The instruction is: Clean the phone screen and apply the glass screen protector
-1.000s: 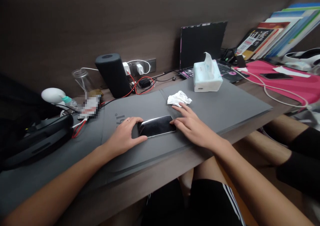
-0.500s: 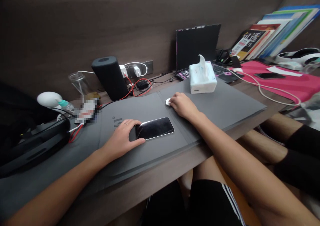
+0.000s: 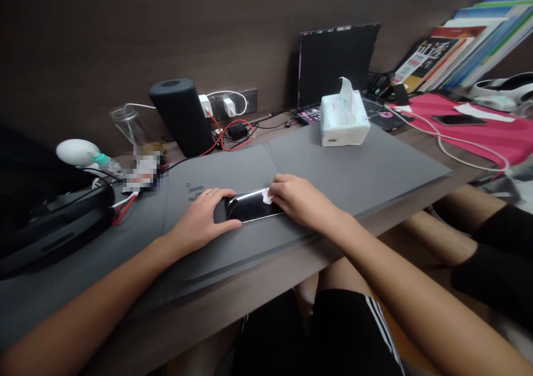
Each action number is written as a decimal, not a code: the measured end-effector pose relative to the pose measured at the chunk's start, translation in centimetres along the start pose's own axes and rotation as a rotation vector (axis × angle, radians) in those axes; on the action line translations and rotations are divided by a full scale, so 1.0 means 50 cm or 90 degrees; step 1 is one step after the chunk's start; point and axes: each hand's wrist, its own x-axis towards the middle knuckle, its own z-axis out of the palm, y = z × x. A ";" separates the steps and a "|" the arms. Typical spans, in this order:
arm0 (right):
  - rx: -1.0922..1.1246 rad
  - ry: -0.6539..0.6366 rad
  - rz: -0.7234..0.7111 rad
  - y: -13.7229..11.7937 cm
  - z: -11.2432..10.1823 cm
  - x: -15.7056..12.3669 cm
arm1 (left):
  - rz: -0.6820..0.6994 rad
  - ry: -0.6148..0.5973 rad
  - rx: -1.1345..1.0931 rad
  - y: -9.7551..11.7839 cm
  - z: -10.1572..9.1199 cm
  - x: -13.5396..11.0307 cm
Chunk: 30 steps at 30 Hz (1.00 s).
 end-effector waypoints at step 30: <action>-0.014 -0.128 -0.070 -0.092 0.017 0.096 | 0.016 0.005 -0.005 0.002 0.000 0.000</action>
